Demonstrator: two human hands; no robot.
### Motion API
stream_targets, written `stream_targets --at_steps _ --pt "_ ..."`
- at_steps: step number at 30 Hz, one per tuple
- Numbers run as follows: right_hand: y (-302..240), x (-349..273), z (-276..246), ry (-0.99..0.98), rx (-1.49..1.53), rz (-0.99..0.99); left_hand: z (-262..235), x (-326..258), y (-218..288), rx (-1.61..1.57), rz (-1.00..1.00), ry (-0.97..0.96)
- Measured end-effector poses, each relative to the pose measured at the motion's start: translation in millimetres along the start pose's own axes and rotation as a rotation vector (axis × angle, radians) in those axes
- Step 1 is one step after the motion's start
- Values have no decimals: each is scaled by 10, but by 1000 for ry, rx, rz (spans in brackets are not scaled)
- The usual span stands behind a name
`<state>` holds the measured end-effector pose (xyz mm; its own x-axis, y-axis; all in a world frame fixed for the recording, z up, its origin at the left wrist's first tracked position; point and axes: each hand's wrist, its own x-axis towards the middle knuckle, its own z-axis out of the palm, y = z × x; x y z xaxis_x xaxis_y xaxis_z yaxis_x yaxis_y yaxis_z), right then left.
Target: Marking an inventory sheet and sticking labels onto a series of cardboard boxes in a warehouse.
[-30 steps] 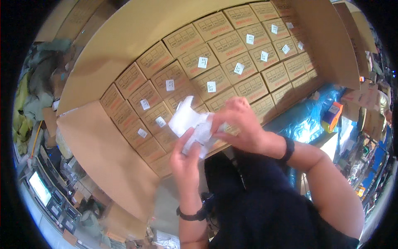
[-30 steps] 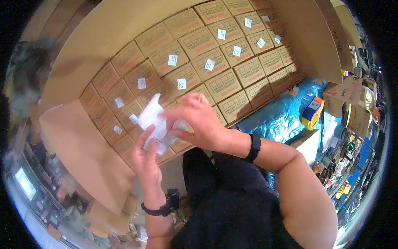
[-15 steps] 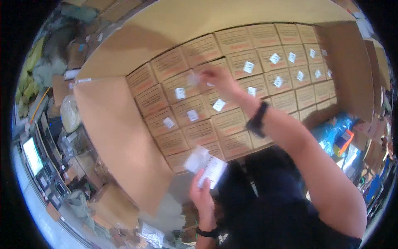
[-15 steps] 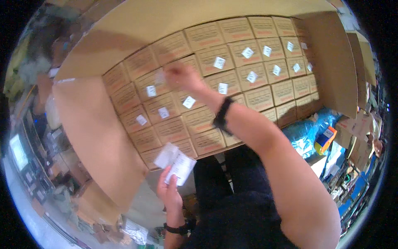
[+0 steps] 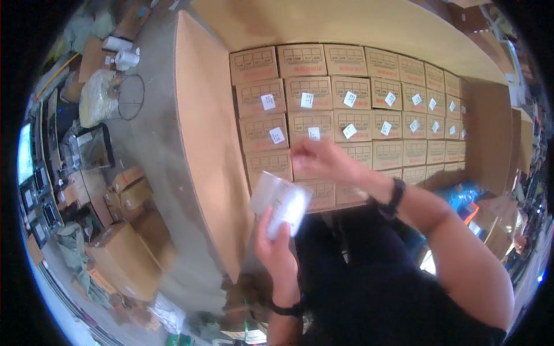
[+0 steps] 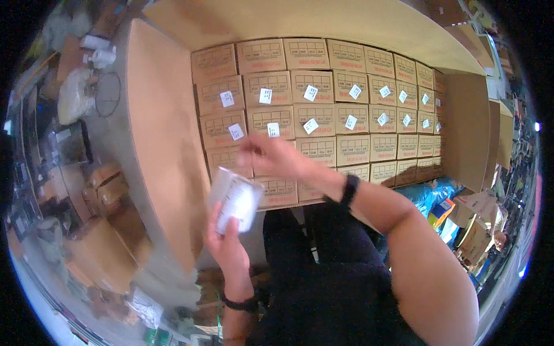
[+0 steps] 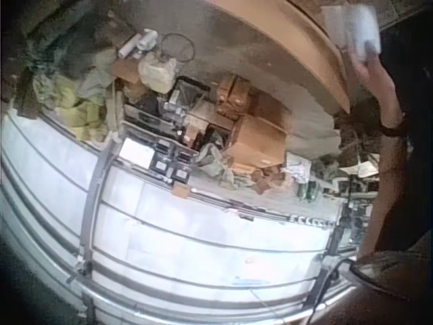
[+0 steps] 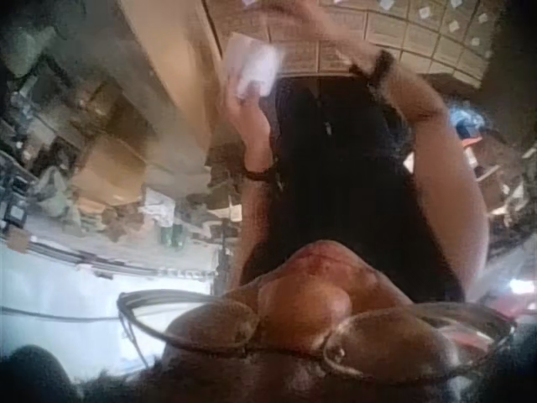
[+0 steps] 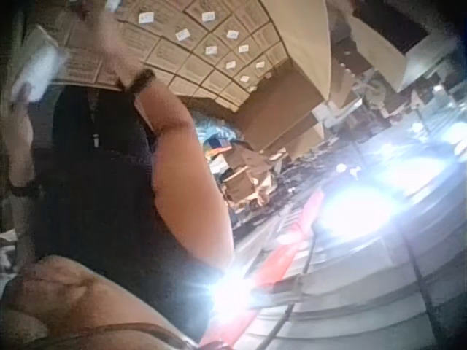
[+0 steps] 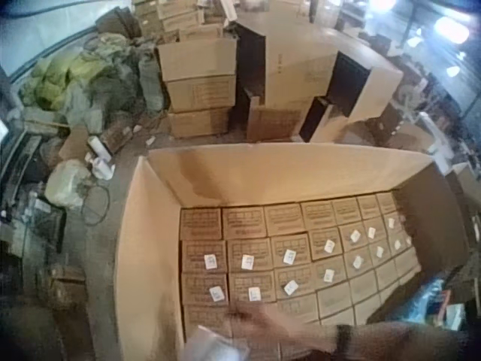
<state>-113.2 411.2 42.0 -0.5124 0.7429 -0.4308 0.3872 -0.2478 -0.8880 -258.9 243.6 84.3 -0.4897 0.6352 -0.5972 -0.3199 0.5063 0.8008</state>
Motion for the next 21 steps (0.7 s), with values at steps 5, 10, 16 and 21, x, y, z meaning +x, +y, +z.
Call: stream_targets --at_steps 5,10,16,21 --pt "-153 -609 69 305 -53 -180 247 217 342 -122 97 -135" --pt "-105 -725 -516 276 108 46 652 224 592 -19 173 -296" --pt "447 -763 -1547 124 1205 8 1578 135 652 -47 -32 -497" --pt "572 -1362 -2078 241 150 -190 2487 34 463 -4 -26 -560"
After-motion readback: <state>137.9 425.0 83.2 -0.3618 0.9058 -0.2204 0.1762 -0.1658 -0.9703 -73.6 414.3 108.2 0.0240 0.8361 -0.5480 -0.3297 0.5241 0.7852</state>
